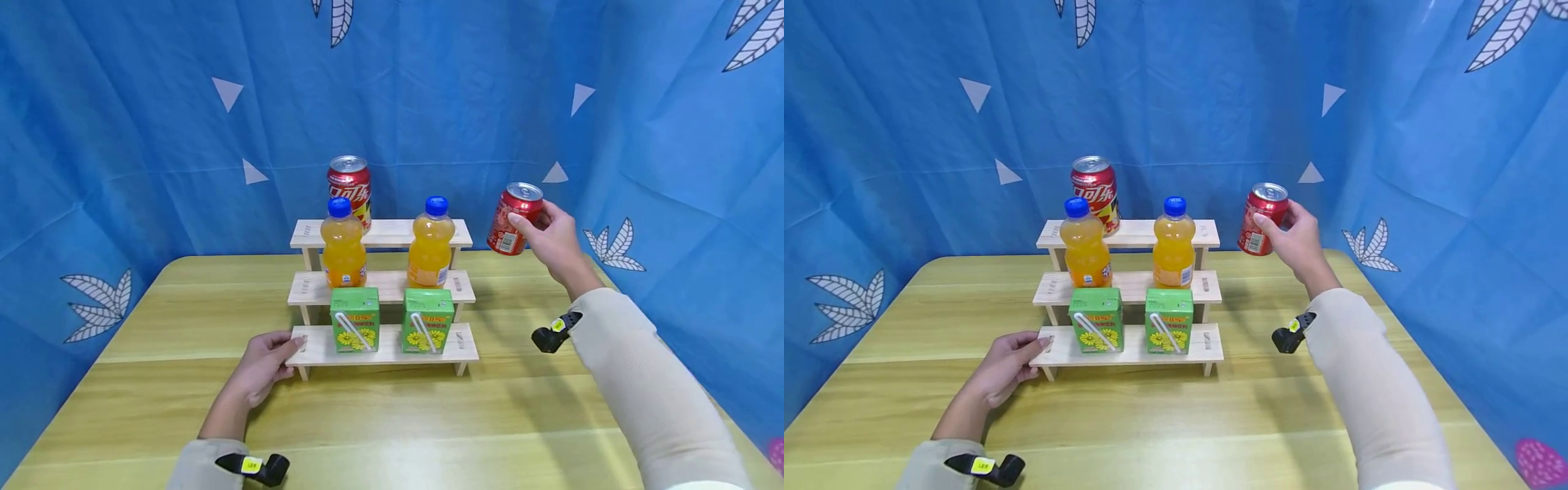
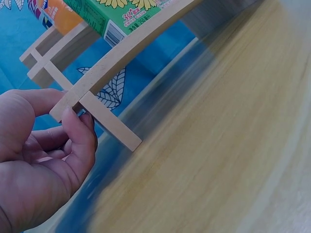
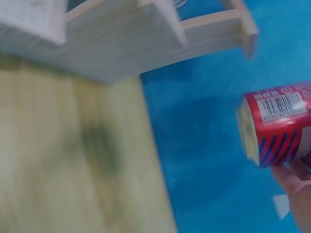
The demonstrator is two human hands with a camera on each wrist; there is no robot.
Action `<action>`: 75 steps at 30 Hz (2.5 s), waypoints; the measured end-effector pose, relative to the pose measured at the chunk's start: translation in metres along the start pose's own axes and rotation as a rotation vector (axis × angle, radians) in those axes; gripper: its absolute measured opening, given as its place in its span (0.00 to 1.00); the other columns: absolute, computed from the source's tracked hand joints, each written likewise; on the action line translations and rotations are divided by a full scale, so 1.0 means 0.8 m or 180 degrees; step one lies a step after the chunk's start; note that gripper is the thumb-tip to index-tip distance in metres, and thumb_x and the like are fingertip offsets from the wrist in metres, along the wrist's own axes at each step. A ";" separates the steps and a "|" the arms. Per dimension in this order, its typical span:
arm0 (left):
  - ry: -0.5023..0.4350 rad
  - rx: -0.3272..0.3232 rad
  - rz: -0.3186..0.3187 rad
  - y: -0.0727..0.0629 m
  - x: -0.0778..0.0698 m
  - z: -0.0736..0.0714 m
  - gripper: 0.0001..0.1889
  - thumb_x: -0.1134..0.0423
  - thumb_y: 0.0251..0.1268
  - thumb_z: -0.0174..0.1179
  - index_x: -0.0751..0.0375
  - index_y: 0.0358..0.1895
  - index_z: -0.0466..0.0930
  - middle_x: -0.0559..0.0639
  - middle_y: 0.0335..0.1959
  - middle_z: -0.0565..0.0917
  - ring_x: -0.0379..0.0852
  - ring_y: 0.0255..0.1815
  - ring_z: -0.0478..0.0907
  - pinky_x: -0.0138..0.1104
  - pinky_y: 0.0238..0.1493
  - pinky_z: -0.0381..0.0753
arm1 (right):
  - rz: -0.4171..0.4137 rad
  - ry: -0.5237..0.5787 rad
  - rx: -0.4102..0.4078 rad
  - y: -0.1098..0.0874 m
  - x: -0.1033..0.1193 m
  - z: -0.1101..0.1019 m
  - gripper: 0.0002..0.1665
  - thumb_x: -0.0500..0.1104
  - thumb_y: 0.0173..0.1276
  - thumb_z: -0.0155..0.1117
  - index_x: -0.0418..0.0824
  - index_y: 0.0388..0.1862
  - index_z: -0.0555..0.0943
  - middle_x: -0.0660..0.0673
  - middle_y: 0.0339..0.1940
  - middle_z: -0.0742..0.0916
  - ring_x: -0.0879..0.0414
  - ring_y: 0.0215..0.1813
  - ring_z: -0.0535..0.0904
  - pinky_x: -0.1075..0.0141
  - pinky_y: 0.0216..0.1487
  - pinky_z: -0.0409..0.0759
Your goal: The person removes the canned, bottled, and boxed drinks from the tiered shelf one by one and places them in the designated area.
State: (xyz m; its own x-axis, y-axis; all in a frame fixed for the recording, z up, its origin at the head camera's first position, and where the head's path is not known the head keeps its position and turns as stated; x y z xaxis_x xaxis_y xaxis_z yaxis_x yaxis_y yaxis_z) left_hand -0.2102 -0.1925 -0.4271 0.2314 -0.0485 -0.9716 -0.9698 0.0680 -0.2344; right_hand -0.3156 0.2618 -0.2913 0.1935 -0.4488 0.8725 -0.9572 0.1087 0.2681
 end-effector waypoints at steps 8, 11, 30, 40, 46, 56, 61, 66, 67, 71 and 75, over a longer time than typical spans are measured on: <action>-0.0048 0.0016 0.0006 0.002 0.003 0.000 0.22 0.63 0.69 0.54 0.77 0.59 0.65 0.52 0.34 0.77 0.38 0.26 0.74 0.24 0.24 0.76 | 0.0269 -0.0021 -0.0309 -0.014 -0.053 0.005 0.47 0.62 0.63 0.59 0.37 0.71 0.59 0.35 0.64 0.73 0.44 0.62 0.70 0.50 0.64 0.70; -0.0043 0.0014 0.0021 0.002 0.004 0.000 0.22 0.63 0.69 0.54 0.76 0.59 0.66 0.53 0.35 0.77 0.38 0.26 0.74 0.24 0.24 0.76 | 0.0392 0.0034 -0.0364 -0.018 -0.068 0.006 0.48 0.62 0.64 0.59 0.37 0.72 0.57 0.34 0.66 0.72 0.43 0.64 0.68 0.49 0.65 0.69; -0.0056 0.0003 0.0044 0.004 0.006 -0.001 0.21 0.63 0.69 0.53 0.76 0.58 0.66 0.53 0.34 0.77 0.38 0.26 0.74 0.24 0.23 0.76 | 0.0499 -0.0262 -0.0530 -0.041 -0.130 0.008 0.44 0.61 0.65 0.58 0.34 0.69 0.61 0.33 0.62 0.75 0.43 0.62 0.71 0.49 0.64 0.70; -0.0094 0.0046 0.0057 0.002 0.007 -0.001 0.22 0.61 0.69 0.54 0.76 0.58 0.66 0.52 0.34 0.77 0.38 0.27 0.74 0.24 0.24 0.76 | 0.0653 -0.0158 -0.0641 -0.044 -0.140 0.013 0.46 0.61 0.64 0.59 0.36 0.72 0.58 0.34 0.65 0.73 0.43 0.65 0.69 0.51 0.65 0.69; -0.0098 0.0051 0.0042 0.003 0.005 -0.001 0.23 0.61 0.69 0.54 0.76 0.59 0.66 0.52 0.35 0.78 0.38 0.27 0.74 0.24 0.24 0.76 | 0.0666 -0.0174 -0.0642 -0.046 -0.143 0.016 0.46 0.61 0.64 0.59 0.35 0.71 0.60 0.33 0.64 0.74 0.43 0.63 0.69 0.50 0.64 0.70; -0.0135 0.0047 0.0017 0.003 0.005 -0.002 0.21 0.62 0.69 0.54 0.75 0.58 0.66 0.52 0.35 0.78 0.38 0.28 0.74 0.24 0.24 0.76 | 0.0717 -0.0102 -0.0627 -0.049 -0.148 0.020 0.48 0.61 0.63 0.60 0.36 0.72 0.57 0.34 0.67 0.71 0.42 0.66 0.67 0.49 0.66 0.68; -0.0132 0.0029 0.0004 0.002 0.005 -0.002 0.23 0.61 0.69 0.55 0.75 0.59 0.66 0.52 0.36 0.78 0.38 0.28 0.75 0.24 0.25 0.76 | 0.0704 -0.0081 -0.0673 -0.050 -0.148 0.022 0.48 0.61 0.63 0.61 0.36 0.72 0.57 0.34 0.66 0.71 0.42 0.66 0.67 0.50 0.66 0.67; -0.0120 0.0027 -0.0005 0.002 0.004 -0.002 0.24 0.60 0.69 0.55 0.75 0.59 0.65 0.53 0.36 0.77 0.38 0.28 0.75 0.24 0.25 0.76 | 0.0700 -0.0047 -0.0686 -0.052 -0.147 0.022 0.49 0.60 0.63 0.61 0.36 0.73 0.55 0.34 0.67 0.71 0.43 0.67 0.67 0.51 0.67 0.67; -0.0127 0.0026 -0.0006 0.002 0.004 -0.002 0.23 0.61 0.69 0.55 0.75 0.59 0.65 0.53 0.36 0.77 0.39 0.28 0.75 0.24 0.25 0.76 | 0.0696 -0.0061 -0.0696 -0.053 -0.148 0.022 0.48 0.59 0.63 0.62 0.36 0.72 0.55 0.34 0.66 0.71 0.43 0.67 0.67 0.51 0.66 0.67; -0.0149 0.0019 -0.0001 0.002 0.004 -0.002 0.23 0.61 0.69 0.55 0.75 0.59 0.65 0.52 0.36 0.77 0.38 0.27 0.74 0.24 0.25 0.76 | 0.0672 -0.0118 -0.0705 -0.056 -0.149 0.023 0.49 0.59 0.63 0.62 0.36 0.72 0.55 0.33 0.66 0.71 0.42 0.66 0.67 0.50 0.66 0.67; -0.0134 0.0013 0.0008 0.003 0.005 -0.001 0.23 0.61 0.68 0.55 0.75 0.59 0.65 0.52 0.36 0.76 0.38 0.28 0.74 0.24 0.25 0.76 | 0.0695 -0.0141 -0.0717 -0.060 -0.150 0.024 0.49 0.60 0.62 0.62 0.37 0.72 0.55 0.34 0.67 0.70 0.42 0.67 0.66 0.50 0.67 0.66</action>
State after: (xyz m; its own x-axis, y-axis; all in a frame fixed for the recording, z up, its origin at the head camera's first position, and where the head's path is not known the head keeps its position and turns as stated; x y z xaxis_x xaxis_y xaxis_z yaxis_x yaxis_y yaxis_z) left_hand -0.2115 -0.1930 -0.4317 0.2320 -0.0063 -0.9727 -0.9701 0.0721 -0.2319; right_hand -0.2972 0.2938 -0.4168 -0.0255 -0.4308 0.9021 -0.9024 0.3982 0.1646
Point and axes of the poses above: each hand's wrist, its own y-axis towards the middle knuckle, its own z-axis out of the palm, x = y × z, the point moved 1 cm from there along y, towards the middle knuckle
